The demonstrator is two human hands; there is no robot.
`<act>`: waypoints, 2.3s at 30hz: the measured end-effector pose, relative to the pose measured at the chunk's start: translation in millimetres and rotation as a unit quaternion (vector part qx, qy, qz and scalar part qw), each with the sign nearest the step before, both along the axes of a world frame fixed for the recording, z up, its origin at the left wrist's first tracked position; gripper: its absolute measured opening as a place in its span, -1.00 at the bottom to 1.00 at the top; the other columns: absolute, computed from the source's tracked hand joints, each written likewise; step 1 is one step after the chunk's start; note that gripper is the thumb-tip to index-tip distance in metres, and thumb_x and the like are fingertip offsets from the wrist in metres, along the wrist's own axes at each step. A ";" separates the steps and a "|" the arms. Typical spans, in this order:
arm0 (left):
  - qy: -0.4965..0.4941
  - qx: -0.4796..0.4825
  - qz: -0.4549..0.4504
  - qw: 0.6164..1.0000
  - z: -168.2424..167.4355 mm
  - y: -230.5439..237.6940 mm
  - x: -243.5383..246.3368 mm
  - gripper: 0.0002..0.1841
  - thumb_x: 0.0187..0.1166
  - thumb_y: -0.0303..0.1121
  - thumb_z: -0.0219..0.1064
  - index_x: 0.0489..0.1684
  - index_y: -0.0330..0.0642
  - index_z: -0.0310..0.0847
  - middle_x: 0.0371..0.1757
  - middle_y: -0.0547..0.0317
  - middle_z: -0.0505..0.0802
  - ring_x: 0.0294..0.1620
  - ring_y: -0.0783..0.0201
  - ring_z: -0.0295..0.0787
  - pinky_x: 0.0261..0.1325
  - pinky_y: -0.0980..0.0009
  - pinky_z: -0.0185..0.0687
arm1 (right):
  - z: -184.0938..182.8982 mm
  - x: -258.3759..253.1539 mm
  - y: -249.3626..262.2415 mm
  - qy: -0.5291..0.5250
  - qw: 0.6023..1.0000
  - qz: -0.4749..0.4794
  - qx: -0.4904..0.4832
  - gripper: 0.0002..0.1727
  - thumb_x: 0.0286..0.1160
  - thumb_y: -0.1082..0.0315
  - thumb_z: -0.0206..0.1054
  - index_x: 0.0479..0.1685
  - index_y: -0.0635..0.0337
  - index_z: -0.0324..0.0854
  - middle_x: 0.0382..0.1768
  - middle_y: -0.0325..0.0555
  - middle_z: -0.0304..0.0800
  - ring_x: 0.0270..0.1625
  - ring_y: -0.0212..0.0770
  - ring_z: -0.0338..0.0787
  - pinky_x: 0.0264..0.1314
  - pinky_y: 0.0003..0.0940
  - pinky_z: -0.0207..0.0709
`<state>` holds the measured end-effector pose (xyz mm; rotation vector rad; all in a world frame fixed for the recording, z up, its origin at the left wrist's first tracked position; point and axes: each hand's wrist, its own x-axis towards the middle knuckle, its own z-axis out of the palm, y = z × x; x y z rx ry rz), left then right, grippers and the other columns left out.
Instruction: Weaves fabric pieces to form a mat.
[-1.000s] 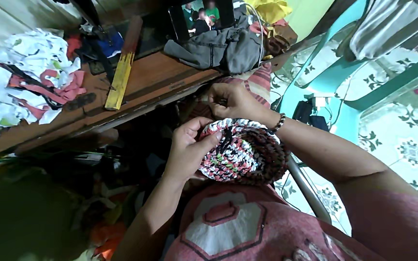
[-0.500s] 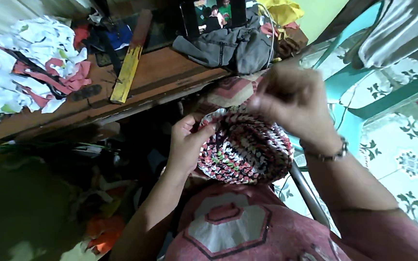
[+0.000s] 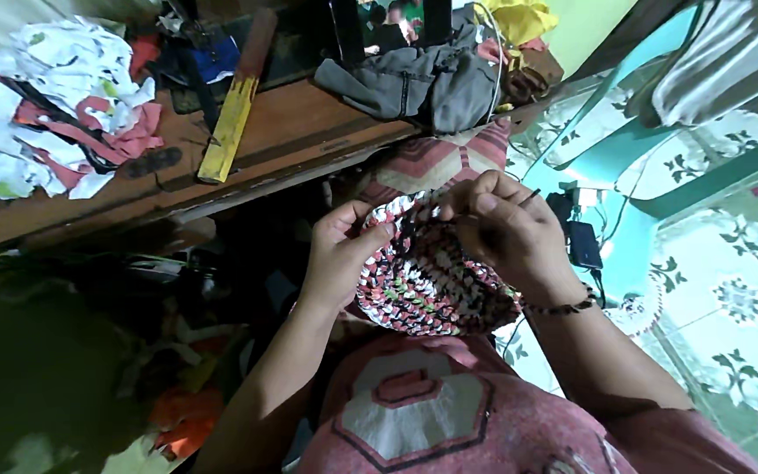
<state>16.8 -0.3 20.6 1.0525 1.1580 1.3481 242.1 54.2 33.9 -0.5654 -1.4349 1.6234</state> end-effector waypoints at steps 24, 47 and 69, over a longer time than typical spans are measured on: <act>0.062 0.081 -0.001 0.995 0.7 3.0 1.5 -0.83 0.68 -0.44 0.31 0.12 -0.22 0.68 -0.15 0.12 0.85 -0.29 0.33 0.83 -0.24 0.42 0.83 | -3.8 -10.3 2.5 -0.021 0.991 -0.111 0.068 -0.87 0.73 0.44 0.19 0.12 0.07 0.48 -0.24 -0.16 0.83 -0.64 -0.54 0.54 -0.72 -0.73 0.32; 0.481 0.444 -0.100 0.750 25.0 19.5 -33.8 -0.91 0.52 -0.52 0.44 -0.20 -0.20 0.89 0.42 -0.25 0.72 0.25 0.06 0.80 0.20 0.27 0.78 | -3.6 -8.5 11.8 -0.149 0.979 -0.049 0.131 -0.52 0.35 0.61 0.28 0.34 0.27 0.61 -0.05 -0.16 0.84 -0.21 -0.40 0.80 -0.25 -0.55 0.71; 0.217 0.340 -0.132 0.906 30.8 19.9 -37.9 -0.92 0.69 -0.29 0.34 -0.10 -0.05 0.67 -0.09 0.36 0.81 0.09 0.40 0.68 0.19 0.44 0.61 | -2.4 -8.5 15.7 -0.153 0.980 -0.023 0.129 -0.60 0.38 0.59 0.23 0.21 0.23 0.72 -0.07 -0.23 0.88 -0.27 -0.48 0.77 -0.28 -0.60 0.67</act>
